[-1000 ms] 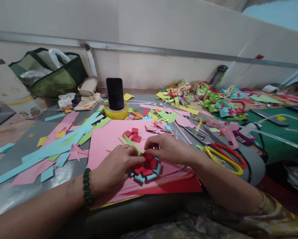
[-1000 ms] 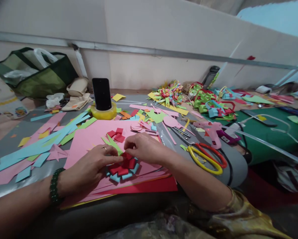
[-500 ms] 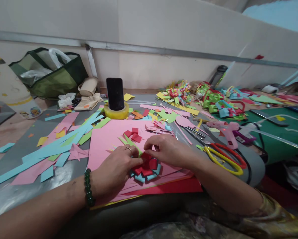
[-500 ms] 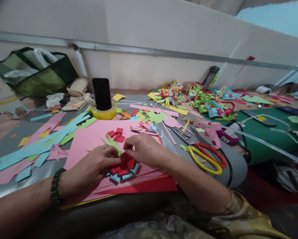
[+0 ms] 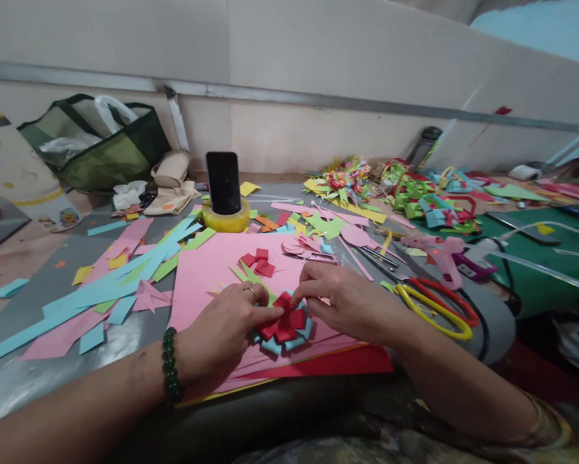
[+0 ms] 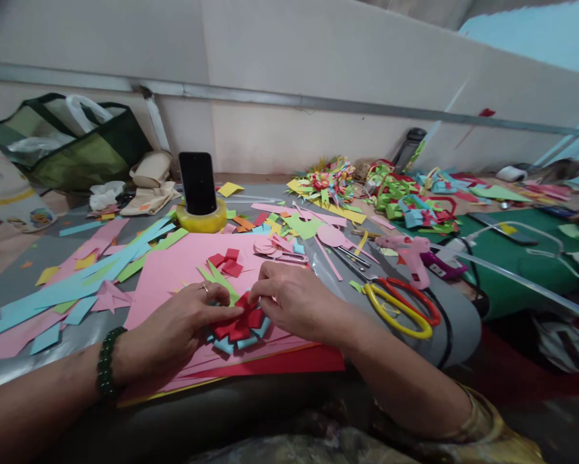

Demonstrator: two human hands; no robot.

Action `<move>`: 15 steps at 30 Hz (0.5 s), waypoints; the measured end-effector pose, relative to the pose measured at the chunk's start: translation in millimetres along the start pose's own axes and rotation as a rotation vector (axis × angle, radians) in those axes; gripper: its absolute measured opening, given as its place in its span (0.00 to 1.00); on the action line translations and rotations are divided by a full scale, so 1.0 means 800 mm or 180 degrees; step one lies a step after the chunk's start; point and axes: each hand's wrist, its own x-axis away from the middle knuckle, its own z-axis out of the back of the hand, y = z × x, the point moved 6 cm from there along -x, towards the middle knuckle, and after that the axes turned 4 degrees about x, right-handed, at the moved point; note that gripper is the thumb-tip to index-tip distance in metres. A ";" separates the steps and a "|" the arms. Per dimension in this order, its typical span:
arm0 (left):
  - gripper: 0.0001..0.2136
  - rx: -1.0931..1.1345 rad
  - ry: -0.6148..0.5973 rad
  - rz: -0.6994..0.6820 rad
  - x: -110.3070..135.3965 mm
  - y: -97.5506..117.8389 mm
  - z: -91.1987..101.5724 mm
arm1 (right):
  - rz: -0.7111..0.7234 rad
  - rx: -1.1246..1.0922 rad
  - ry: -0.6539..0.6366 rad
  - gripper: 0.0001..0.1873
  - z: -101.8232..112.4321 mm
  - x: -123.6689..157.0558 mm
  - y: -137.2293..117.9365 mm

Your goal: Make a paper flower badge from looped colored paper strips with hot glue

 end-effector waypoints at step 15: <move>0.16 0.0164 0.0187 0.0552 0.010 -0.011 0.012 | -0.0056 0.0383 -0.0481 0.18 -0.019 -0.007 -0.009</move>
